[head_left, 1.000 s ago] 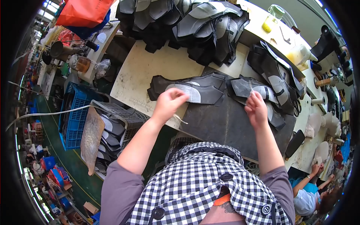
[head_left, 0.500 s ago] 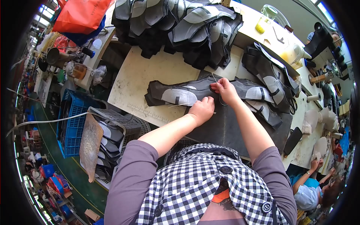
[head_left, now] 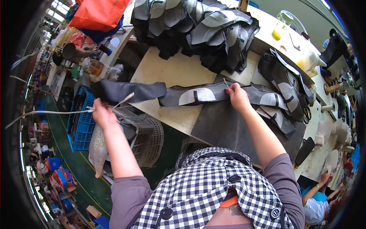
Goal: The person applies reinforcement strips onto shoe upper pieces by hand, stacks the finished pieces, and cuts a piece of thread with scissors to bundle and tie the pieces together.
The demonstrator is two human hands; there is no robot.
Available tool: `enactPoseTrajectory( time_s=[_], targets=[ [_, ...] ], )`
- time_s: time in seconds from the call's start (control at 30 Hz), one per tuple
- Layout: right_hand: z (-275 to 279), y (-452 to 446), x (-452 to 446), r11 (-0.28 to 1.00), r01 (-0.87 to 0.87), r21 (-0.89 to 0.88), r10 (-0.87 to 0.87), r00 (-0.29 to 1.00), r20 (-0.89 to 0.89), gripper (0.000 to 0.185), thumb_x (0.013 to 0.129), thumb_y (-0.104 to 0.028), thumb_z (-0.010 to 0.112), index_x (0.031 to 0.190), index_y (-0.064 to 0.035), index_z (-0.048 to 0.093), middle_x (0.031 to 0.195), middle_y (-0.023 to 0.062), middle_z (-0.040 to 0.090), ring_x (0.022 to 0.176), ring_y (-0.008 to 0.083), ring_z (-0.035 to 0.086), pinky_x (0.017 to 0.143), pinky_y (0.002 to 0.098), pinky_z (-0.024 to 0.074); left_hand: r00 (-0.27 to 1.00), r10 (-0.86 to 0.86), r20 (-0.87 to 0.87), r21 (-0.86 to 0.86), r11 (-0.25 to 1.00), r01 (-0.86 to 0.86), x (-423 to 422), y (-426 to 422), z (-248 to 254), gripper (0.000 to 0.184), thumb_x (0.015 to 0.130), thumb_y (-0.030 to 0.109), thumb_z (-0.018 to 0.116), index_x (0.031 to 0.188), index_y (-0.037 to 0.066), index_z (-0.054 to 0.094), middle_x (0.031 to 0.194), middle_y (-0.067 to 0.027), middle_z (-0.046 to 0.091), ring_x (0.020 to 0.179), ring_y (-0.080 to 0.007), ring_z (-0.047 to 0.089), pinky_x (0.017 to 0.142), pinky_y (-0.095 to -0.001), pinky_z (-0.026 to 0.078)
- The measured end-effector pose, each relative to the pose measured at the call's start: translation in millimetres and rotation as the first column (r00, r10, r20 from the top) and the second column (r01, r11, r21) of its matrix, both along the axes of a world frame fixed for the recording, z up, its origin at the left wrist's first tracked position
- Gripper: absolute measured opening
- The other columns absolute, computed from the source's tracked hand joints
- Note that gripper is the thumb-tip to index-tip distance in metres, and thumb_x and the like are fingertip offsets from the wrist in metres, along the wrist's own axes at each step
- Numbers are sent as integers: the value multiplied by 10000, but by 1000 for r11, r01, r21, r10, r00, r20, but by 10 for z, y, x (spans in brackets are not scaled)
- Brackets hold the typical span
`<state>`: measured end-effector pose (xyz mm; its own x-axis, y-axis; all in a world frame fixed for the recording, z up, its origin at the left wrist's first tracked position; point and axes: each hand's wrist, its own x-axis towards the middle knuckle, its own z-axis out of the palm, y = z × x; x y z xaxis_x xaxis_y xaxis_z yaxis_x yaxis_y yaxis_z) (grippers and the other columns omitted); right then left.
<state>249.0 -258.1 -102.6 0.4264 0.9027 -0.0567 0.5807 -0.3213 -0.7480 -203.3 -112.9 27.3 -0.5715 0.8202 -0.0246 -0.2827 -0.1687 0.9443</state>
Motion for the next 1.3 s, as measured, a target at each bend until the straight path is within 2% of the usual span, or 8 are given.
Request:
enactPoseTrajectory(
  time_s=[0.17, 0.27, 0.33, 0.53, 0.6, 0.67, 0.9, 1.3],
  targets=[
    [192, -62, -251, 993, -76, 88, 90, 980, -177, 192, 947, -203, 562, 978, -16, 534, 919, 181, 694, 847, 316, 682, 737, 415, 529, 880, -267, -392, 58, 948, 314, 547, -1063, 457, 247, 937, 190, 654, 1061, -16, 600, 926, -40, 640, 713, -67, 548, 619, -201, 442],
    [670, -265, -520, 951, -255, -175, -66, 384, -921, 138, 969, -224, 556, 969, -87, 542, 1022, 103, 694, 806, 170, 663, 713, 322, 544, 563, -585, -584, -32, 710, 704, 1225, -1600, 189, 175, 934, 129, 640, 1053, 1, 639, 808, 11, 566, 673, -62, 524, 616, -214, 448],
    [720, -389, -528, 888, -407, -216, -104, 280, -954, 134, 955, -249, 576, 971, -116, 562, 1024, 75, 687, 770, 114, 618, 690, 281, 515, 230, -689, -688, -274, 540, 796, 1553, -1952, -92, 187, 873, 100, 666, 1053, 53, 686, 815, -29, 605, 704, -113, 592, 645, -250, 492],
    [453, -755, -578, 860, -470, -196, 380, 849, -367, 134, 905, -180, 621, 959, -63, 586, 874, 60, 664, 790, 144, 587, 710, 310, 488, -53, -607, -793, -316, 335, 888, 1942, -2041, -471, 181, 857, 223, 687, 987, 100, 711, 975, -94, 702, 866, -257, 675, 742, -339, 544],
    [485, -937, -728, 878, -456, -142, 431, 884, -180, 116, 884, -124, 610, 971, -52, 582, 909, 167, 648, 867, 304, 647, 751, 375, 509, 118, -572, -812, -252, 525, 813, 1898, -1568, -439, 172, 893, 253, 653, 921, 94, 713, 869, -99, 686, 808, -280, 664, 735, -373, 537],
    [482, -1046, -865, 849, -522, -75, 528, 843, 102, 98, 878, -92, 582, 973, -69, 572, 941, 159, 619, 881, 351, 632, 751, 411, 514, -130, -460, -878, -463, 752, 468, 1853, -997, -550, 161, 844, 206, 690, 921, 65, 696, 1019, -141, 638, 890, -326, 640, 795, -418, 518],
    [929, -1317, -691, 658, -734, -168, 745, 601, 290, 258, 758, -30, 585, 1000, -92, 523, 961, 99, 568, 906, 291, 634, 739, 402, 531, -719, -601, -350, -858, 513, -11, 1820, 4, -1021, 314, 717, 151, 760, 1012, 58, 705, 999, -167, 680, 948, -339, 655, 805, -443, 526],
    [952, -2358, 323, 997, -21, 76, 8, 987, 162, 105, 830, -35, 653, 890, -37, 567, 863, 118, 627, 816, 322, 621, 837, 424, 517, -355, -251, -901, -432, 602, 672, 2045, -900, -705, 91, 871, 142, 564, 943, 105, 605, 950, -126, 596, 805, -324, 638, 685, -425, 527]
  ],
)
